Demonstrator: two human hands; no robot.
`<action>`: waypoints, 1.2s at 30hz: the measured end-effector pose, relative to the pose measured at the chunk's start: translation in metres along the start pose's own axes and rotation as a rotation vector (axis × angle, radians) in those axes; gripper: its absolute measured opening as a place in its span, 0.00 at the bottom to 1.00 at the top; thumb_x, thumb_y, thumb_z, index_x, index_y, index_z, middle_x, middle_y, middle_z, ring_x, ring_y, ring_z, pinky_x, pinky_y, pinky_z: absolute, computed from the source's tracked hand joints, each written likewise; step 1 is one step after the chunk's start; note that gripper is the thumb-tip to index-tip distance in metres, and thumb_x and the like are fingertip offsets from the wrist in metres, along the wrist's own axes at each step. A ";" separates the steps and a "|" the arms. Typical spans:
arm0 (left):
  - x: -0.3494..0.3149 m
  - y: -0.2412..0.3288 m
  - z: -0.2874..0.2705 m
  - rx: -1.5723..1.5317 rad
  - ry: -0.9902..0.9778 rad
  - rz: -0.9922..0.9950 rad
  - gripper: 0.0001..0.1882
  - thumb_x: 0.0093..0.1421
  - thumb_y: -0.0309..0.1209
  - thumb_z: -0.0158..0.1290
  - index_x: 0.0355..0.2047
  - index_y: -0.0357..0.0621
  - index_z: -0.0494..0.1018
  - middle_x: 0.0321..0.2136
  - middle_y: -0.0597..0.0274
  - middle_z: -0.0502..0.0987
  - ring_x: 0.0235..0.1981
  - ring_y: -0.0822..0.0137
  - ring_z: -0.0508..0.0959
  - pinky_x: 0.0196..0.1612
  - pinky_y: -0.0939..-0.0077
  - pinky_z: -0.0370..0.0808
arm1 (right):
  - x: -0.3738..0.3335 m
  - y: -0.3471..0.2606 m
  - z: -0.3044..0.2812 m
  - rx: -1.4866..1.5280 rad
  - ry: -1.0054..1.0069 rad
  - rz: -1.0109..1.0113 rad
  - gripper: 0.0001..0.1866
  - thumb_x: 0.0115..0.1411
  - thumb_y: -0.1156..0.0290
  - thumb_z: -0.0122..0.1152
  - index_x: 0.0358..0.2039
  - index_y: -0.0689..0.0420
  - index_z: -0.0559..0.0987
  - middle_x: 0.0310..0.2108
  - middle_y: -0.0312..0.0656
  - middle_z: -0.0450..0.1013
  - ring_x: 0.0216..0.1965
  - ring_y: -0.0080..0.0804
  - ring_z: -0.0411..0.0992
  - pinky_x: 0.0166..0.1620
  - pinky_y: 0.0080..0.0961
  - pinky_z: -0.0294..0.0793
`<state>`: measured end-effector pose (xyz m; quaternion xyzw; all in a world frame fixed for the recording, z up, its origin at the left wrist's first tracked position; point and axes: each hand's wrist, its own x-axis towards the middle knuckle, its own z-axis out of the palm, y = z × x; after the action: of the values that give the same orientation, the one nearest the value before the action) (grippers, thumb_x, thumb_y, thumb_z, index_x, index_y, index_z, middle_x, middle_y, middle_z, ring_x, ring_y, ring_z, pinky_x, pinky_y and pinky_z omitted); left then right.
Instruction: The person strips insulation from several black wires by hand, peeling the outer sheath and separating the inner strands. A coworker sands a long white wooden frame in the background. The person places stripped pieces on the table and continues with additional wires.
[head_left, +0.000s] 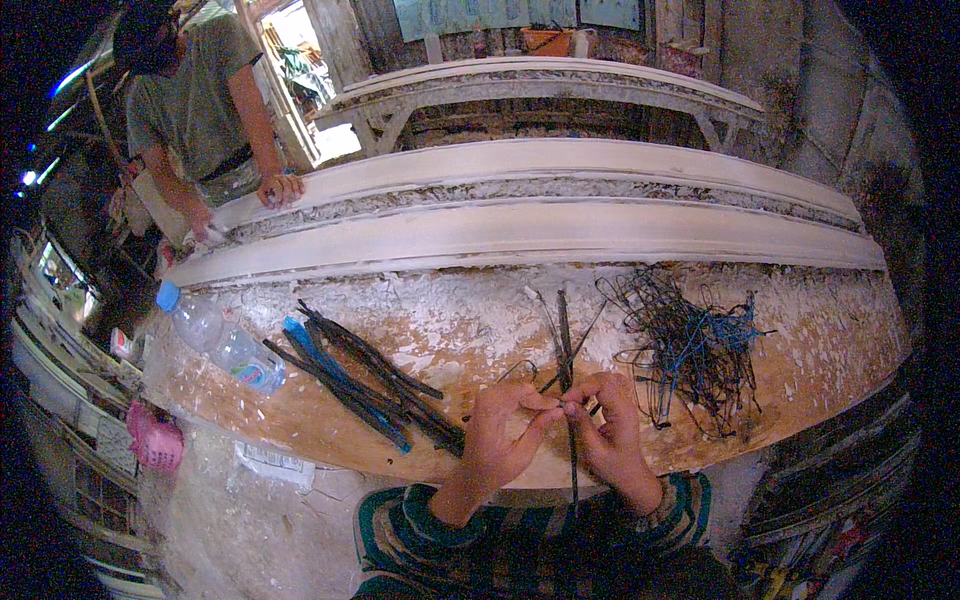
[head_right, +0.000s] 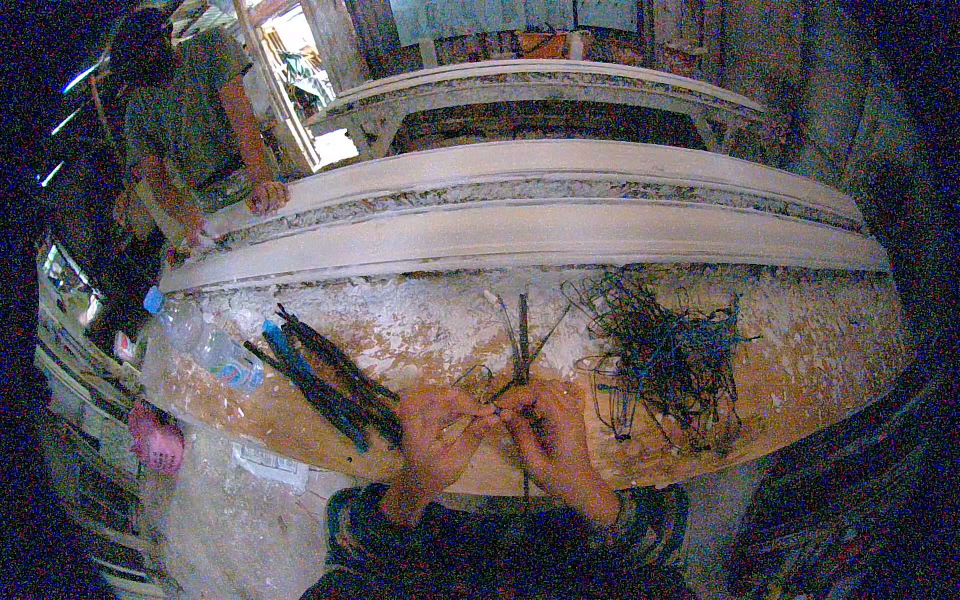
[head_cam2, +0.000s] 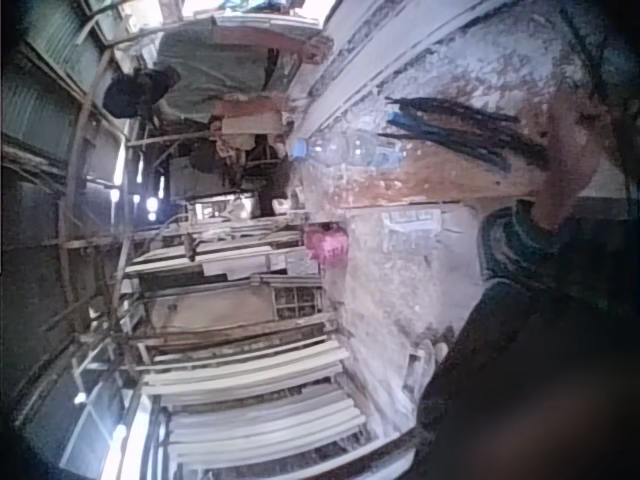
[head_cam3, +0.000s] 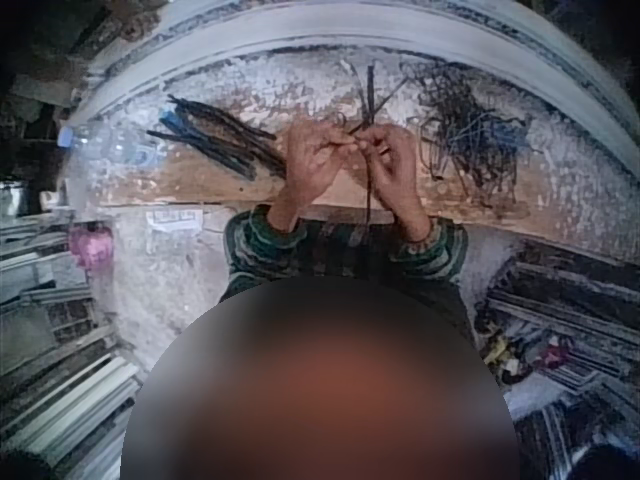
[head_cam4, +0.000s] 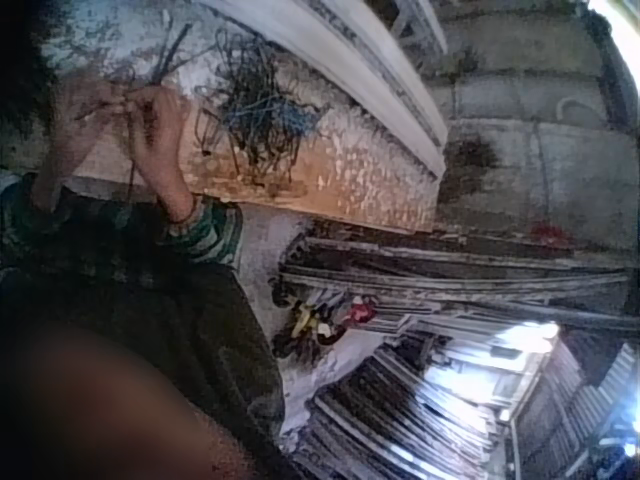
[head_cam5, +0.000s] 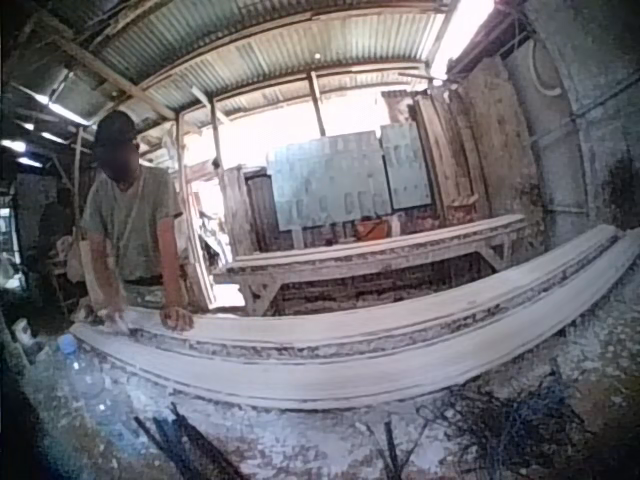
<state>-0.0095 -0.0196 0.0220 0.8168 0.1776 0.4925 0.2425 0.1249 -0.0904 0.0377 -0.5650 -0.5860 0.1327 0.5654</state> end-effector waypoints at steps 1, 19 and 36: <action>-0.002 -0.002 0.004 -0.094 0.029 -0.049 0.21 0.48 0.22 0.57 0.39 0.38 0.59 0.27 0.57 0.75 0.32 0.68 0.76 0.39 0.75 0.71 | 0.000 0.001 0.001 -0.029 -0.005 -0.017 0.04 0.48 0.76 0.57 0.26 0.58 0.71 0.26 0.39 0.66 0.31 0.32 0.63 0.38 0.25 0.59; -0.001 0.000 0.008 -0.730 -0.041 -0.539 0.05 0.50 0.20 0.54 0.28 0.38 0.71 0.29 0.62 0.72 0.32 0.71 0.72 0.38 0.80 0.70 | -0.005 0.012 -0.005 0.903 -0.300 0.566 0.04 0.56 0.69 0.54 0.29 0.54 0.70 0.26 0.28 0.65 0.29 0.17 0.60 0.33 0.13 0.60; 0.000 -0.004 0.003 -0.577 -0.147 -0.450 0.07 0.47 0.24 0.58 0.29 0.41 0.74 0.29 0.64 0.73 0.33 0.72 0.72 0.36 0.81 0.68 | -0.003 0.009 -0.005 0.965 -0.177 0.544 0.06 0.49 0.76 0.61 0.25 0.58 0.71 0.24 0.32 0.68 0.27 0.19 0.66 0.33 0.16 0.64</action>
<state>-0.0071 -0.0171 0.0185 0.6885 0.1884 0.3966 0.5772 0.1325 -0.0923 0.0311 -0.3597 -0.3373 0.5737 0.6540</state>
